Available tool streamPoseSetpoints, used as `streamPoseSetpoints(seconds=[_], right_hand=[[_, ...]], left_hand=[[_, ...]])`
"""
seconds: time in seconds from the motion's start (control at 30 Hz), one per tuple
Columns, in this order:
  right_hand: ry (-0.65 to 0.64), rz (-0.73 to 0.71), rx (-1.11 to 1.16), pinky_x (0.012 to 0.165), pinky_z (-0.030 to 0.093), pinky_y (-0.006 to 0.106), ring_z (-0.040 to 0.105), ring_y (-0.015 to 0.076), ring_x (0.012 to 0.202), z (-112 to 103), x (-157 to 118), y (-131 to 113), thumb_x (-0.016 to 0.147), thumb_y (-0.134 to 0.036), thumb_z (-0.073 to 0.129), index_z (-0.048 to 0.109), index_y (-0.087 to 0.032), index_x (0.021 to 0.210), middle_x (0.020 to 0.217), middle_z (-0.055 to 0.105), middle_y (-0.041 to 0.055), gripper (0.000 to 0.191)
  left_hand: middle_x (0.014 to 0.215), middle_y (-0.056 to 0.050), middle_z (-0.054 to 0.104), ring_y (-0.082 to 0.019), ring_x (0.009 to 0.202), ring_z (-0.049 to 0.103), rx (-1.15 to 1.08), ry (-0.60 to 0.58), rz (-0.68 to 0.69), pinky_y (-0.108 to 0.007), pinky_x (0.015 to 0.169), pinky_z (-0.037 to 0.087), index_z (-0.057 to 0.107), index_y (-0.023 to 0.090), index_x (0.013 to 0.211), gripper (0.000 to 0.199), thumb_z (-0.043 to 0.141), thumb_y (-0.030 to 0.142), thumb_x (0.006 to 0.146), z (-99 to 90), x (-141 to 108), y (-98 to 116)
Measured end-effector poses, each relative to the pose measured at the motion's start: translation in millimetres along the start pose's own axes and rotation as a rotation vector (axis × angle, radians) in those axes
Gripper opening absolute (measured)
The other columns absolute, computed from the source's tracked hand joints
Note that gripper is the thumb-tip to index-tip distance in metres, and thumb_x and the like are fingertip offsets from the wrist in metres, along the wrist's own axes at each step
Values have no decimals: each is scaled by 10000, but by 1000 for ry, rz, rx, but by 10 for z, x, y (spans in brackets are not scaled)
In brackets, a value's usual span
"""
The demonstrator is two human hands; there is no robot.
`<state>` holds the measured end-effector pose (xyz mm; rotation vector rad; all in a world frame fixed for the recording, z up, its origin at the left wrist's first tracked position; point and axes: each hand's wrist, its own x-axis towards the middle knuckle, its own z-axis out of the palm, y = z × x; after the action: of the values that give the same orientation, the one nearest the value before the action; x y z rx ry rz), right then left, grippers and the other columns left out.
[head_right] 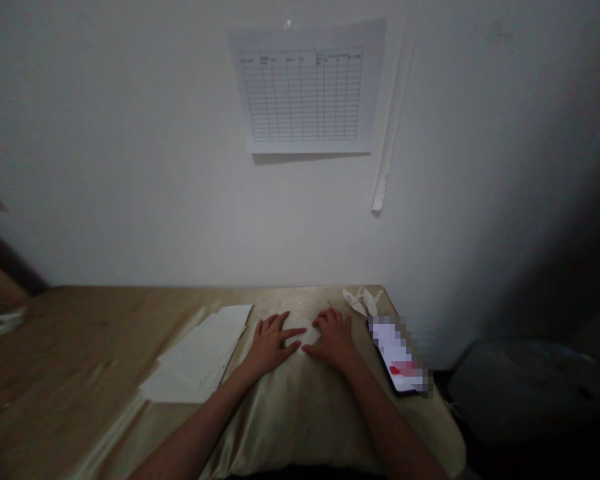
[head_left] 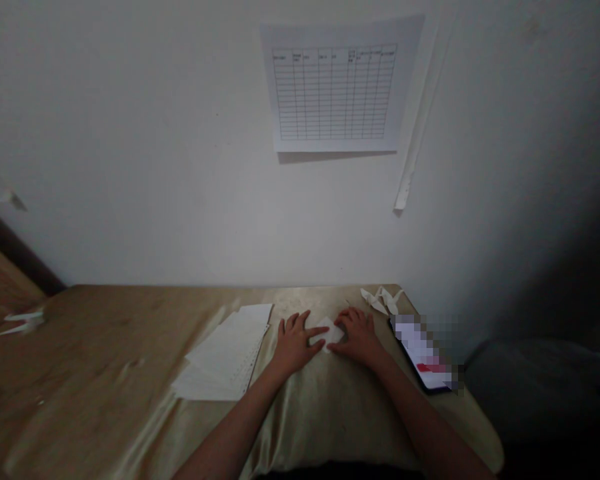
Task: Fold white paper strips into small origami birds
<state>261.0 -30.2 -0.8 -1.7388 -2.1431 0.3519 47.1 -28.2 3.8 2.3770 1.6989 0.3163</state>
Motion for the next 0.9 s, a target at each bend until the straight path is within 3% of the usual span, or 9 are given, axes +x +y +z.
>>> streamPoseSetpoints(seconds=[0.33, 0.53, 0.77, 0.9], right_hand=[[7, -26, 15, 1245, 203, 631, 428, 374, 1452, 32, -22, 30, 726, -617, 832, 668, -260, 1238, 1447, 595, 118, 645], [64, -28, 31, 1236, 266, 581, 492, 326, 1404, 52, 9, 78, 834, -556, 775, 714, -269, 1170, 1391, 645, 88, 446], [139, -88, -24, 1278, 124, 670, 447, 372, 1452, 96, 9, 68, 827, -490, 794, 742, -259, 1117, 1340, 687, 103, 374], [167, -76, -32, 1274, 128, 676, 468, 357, 1430, 126, 43, 69, 883, -410, 743, 756, -267, 1073, 1299, 713, 91, 238]], left_hand=[[1704, 7, 435, -392, 1580, 346, 9, 9, 5, -679, 1286, 198, 679, 578, 1360, 396, 698, 528, 967, 1, -10, 0], [1704, 6, 435, -394, 1582, 344, 1, 6, 6, -684, 1288, 192, 675, 576, 1366, 397, 686, 550, 970, -13, -16, 7], [1704, 14, 435, -389, 1580, 342, -4, -7, -7, -685, 1290, 185, 672, 572, 1371, 409, 695, 536, 964, -33, -19, 29], [1699, 8, 439, -388, 1577, 345, 2, 12, 6, -681, 1288, 189, 670, 571, 1375, 407, 685, 539, 969, 4, -8, 5]])
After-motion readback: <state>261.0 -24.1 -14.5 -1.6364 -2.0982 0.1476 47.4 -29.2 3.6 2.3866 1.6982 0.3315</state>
